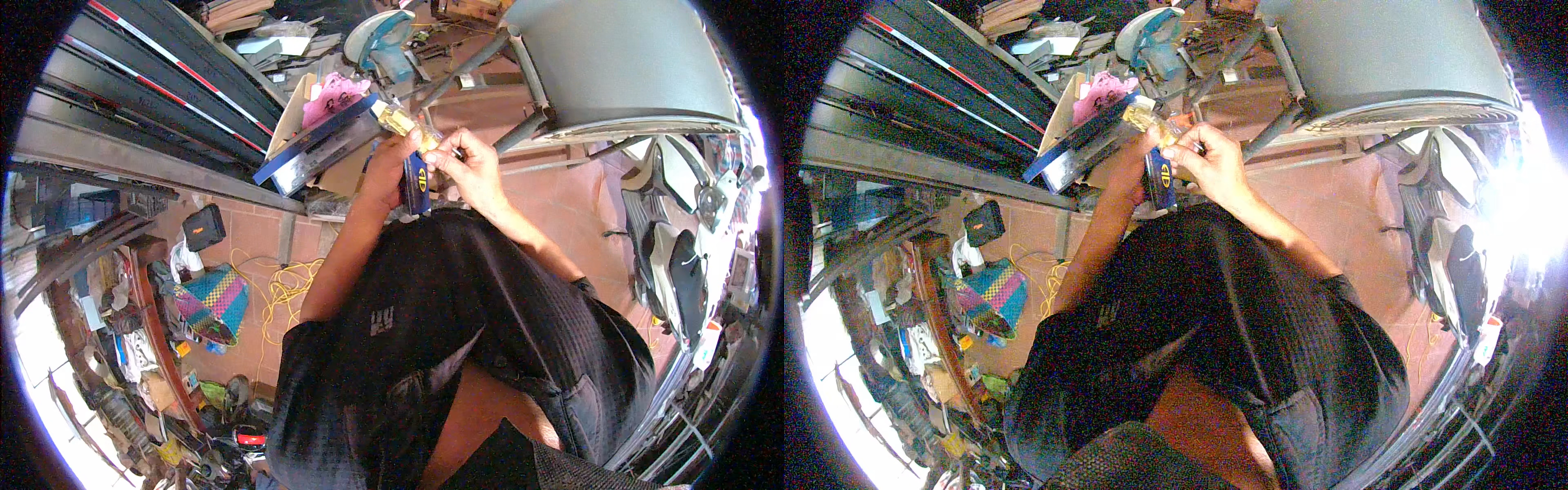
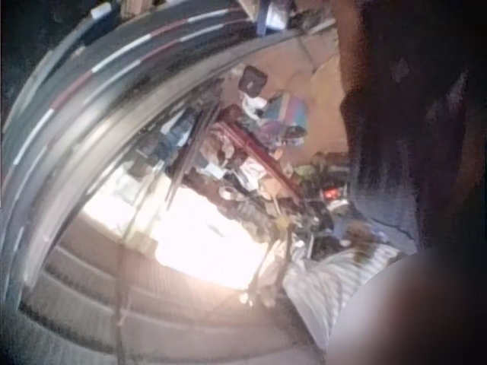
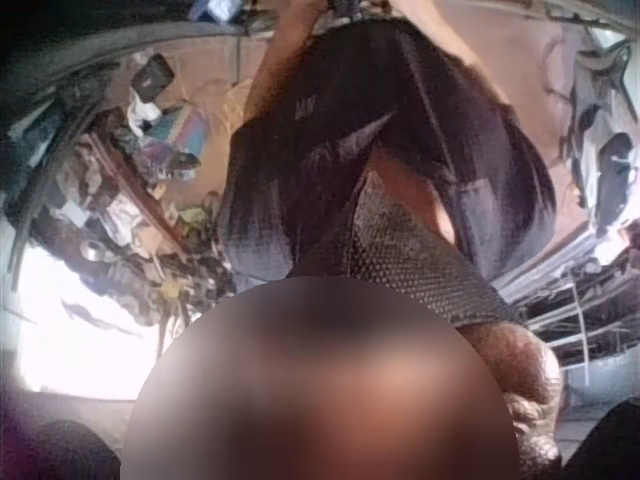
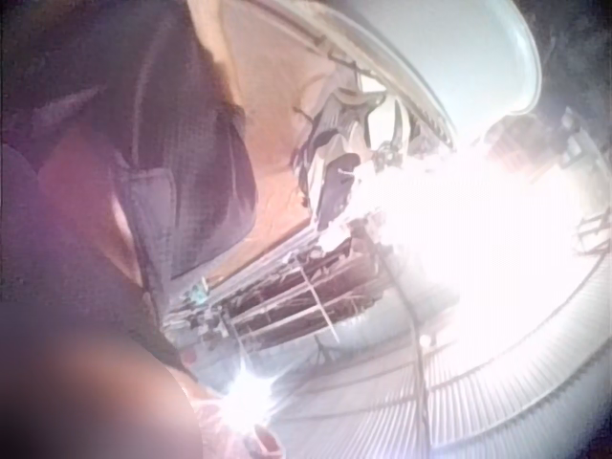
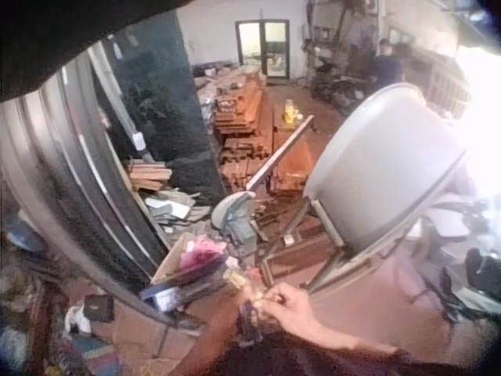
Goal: The person retrieves a long blue box from a cluttered workshop, opens it, and removes a metal sliding door lock mechanism. They unwrap the plastic packaging, inspect the lock, and then open a smaller box to remove a lock cylinder, which they also inspect.
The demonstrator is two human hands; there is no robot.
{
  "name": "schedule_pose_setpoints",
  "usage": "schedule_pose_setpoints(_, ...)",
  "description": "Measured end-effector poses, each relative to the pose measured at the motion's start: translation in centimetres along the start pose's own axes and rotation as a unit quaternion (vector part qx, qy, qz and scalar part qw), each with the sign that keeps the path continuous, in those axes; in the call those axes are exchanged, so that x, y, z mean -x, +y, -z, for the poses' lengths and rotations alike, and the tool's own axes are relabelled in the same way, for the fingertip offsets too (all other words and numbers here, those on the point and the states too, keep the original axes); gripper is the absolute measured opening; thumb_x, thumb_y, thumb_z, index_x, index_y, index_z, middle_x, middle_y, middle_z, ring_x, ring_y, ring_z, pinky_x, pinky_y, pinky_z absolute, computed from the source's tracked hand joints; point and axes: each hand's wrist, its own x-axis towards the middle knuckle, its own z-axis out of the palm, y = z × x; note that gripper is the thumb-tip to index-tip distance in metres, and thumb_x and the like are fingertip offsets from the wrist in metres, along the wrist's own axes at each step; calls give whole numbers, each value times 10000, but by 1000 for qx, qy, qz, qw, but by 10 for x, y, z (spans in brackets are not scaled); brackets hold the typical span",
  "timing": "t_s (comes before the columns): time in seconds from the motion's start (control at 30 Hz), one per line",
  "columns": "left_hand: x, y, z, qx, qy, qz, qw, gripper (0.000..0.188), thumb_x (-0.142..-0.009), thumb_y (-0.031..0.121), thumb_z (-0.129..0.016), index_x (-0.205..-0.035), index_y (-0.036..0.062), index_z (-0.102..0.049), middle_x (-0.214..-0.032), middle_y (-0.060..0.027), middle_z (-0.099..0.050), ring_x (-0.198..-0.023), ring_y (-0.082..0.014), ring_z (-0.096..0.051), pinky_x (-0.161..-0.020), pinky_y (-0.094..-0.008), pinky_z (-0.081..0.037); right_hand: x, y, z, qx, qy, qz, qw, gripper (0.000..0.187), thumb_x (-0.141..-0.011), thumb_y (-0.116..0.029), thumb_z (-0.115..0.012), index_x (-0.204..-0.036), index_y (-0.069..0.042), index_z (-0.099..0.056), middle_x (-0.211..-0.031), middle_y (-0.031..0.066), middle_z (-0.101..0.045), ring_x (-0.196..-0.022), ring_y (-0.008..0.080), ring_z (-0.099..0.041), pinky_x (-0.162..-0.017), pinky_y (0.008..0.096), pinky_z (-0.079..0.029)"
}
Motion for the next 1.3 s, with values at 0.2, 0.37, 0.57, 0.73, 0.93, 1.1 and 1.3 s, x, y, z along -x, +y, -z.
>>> schedule_pose_setpoints(0.2, -5, 0, 2, 44, -3, -21, 999, 557, -935, 546, -640, -1150, 33, -623, -862, -88, -697, -681, -196, -687, -625, -326, -591, 0, -13, 16, -94, 1, -79, 992, 206, -1005, -114, -617, -1182, -12, -641, -994, 80, -709, -800, 92, -610, -747, 246, -506)
schedule_pose_setpoints(0.37, -5, 2, -3, 28, 7, -30, 999, 563, -932, 519, -659, -1189, 20, -619, -898, -88, -709, -703, -201, -692, -645, -331, -586, 0, -30, 19, -120, -30, -41, 991, 374, -1018, -89, -581, -1376, -34, -489, -1000, 87, -727, -738, 90, -605, -685, 246, -509)
schedule_pose_setpoints(0.57, -1, -1, -15, -51, 63, -103, 991, 301, -990, 275, -642, -1120, 7, -690, -900, -78, -717, -740, -149, -672, -649, -268, -525, -7, -36, 23, -63, -94, -133, 985, 356, -993, -80, -609, -1341, -61, -540, -918, 42, -733, -606, 60, -550, -562, 220, -465)
schedule_pose_setpoints(0.73, 1, 2, -8, -279, 44, -154, 947, 285, -932, 298, -710, -970, 20, -761, -846, -55, -745, -751, -150, -688, -679, -304, -523, -11, -25, 28, -37, -113, -202, 972, 287, -984, -97, -630, -1268, -70, -598, -883, 26, -732, -575, 49, -526, -509, 218, -428)
schedule_pose_setpoints(0.93, -1, -3, -3, -407, 27, -257, 876, 280, -909, 319, -720, -964, 49, -769, -863, -91, -761, -784, -199, -720, -723, -339, -532, -1, 9, 21, 15, -42, -130, 991, 172, -973, -192, -686, -1078, -59, -657, -759, 2, -665, -548, 50, -505, -504, 235, -420)
schedule_pose_setpoints(1.1, 1, -9, 3, -397, 22, -226, 889, 281, -916, 324, -714, -955, 52, -773, -800, -91, -745, -735, -187, -707, -680, -325, -520, 6, 26, 20, 100, -20, -96, 990, 181, -945, -207, -730, -959, -41, -660, -715, 8, -634, -580, 65, -548, -519, 254, -439)
schedule_pose_setpoints(1.3, 4, -15, 9, -354, 24, -147, 923, 292, -934, 308, -705, -963, 25, -773, -730, -46, -713, -640, -93, -634, -591, -271, -480, 6, 12, 19, 76, -20, -120, 990, 179, -937, -164, -735, -965, -3, -663, -726, 20, -646, -593, 79, -579, -535, 258, -468)
